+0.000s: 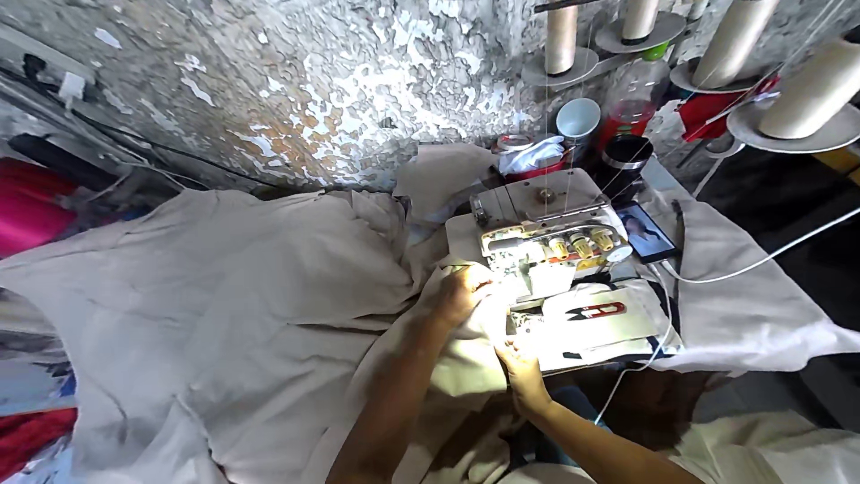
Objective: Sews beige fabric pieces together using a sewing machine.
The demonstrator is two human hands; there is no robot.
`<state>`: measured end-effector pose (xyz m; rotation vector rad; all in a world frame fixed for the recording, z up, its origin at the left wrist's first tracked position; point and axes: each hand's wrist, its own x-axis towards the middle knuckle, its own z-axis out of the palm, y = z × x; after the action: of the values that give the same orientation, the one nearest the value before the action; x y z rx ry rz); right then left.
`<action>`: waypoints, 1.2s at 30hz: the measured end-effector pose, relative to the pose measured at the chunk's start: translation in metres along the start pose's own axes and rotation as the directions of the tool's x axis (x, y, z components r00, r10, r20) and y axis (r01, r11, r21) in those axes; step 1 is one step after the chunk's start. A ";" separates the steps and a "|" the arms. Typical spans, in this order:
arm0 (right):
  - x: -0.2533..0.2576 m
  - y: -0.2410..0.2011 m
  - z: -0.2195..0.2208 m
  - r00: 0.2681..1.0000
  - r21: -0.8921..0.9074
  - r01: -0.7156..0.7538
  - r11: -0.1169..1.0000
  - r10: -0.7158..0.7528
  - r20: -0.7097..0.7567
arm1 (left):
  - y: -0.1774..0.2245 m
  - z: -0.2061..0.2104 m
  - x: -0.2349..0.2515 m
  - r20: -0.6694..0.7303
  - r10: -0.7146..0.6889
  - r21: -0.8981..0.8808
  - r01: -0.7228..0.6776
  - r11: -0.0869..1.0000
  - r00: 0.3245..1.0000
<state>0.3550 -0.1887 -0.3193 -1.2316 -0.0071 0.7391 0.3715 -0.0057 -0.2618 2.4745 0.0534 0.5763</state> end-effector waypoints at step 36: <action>0.008 -0.027 -0.038 0.963 -0.173 0.125 0.977 -0.078 0.257 | 0.053 0.047 -0.041 -0.115 -0.118 0.528 0.161 0.834 0.986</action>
<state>0.3895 -0.2208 -0.3129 -1.2991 -0.3525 0.8124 0.3492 -0.0822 -0.2827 2.9521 0.4874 0.6628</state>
